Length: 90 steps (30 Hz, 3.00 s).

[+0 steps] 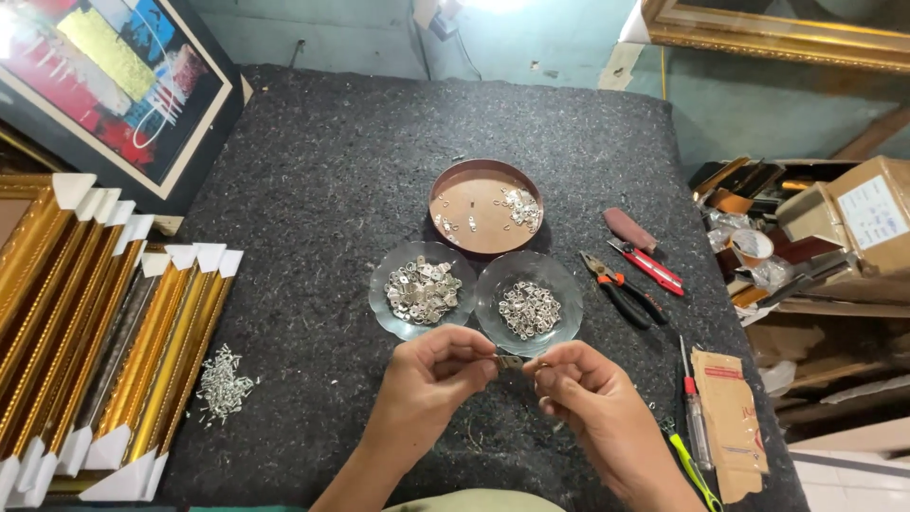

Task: Sorting and preparing small metal hardware components for picture frames

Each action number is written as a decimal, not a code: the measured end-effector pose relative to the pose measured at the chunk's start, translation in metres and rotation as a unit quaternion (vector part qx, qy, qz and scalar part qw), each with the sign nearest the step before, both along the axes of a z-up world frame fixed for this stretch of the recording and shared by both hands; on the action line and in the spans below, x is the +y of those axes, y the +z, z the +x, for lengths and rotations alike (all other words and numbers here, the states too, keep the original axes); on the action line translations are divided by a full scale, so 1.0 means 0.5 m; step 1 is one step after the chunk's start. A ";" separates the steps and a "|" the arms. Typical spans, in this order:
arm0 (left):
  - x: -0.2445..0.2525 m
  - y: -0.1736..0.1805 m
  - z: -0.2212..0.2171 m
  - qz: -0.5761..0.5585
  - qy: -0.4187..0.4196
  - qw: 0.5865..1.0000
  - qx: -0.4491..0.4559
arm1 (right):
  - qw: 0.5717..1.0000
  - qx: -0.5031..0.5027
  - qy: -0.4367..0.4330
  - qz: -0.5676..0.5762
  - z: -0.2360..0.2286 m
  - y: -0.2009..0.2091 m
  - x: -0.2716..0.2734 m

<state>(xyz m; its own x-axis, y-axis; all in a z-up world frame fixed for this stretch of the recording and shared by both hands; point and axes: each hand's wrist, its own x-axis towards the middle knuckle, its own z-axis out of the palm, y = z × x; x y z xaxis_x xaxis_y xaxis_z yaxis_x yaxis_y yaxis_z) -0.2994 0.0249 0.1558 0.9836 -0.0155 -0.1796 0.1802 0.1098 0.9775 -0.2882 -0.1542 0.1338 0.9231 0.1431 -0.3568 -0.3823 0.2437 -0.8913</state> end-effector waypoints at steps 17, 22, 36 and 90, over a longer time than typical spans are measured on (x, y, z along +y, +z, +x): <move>-0.033 0.005 0.041 0.210 0.053 0.859 -0.464 | 0.984 0.079 -0.005 0.160 0.047 0.000 -0.018; -0.036 0.021 0.042 0.214 0.043 0.831 -0.511 | 0.973 0.090 0.031 0.210 0.058 0.001 -0.011; -0.027 0.043 0.036 0.297 0.010 0.767 -0.568 | 0.997 -0.034 0.028 0.057 0.048 0.021 -0.008; -0.049 0.053 0.037 0.322 0.002 0.878 -0.355 | 0.827 -0.365 -0.007 -0.428 0.022 0.090 0.007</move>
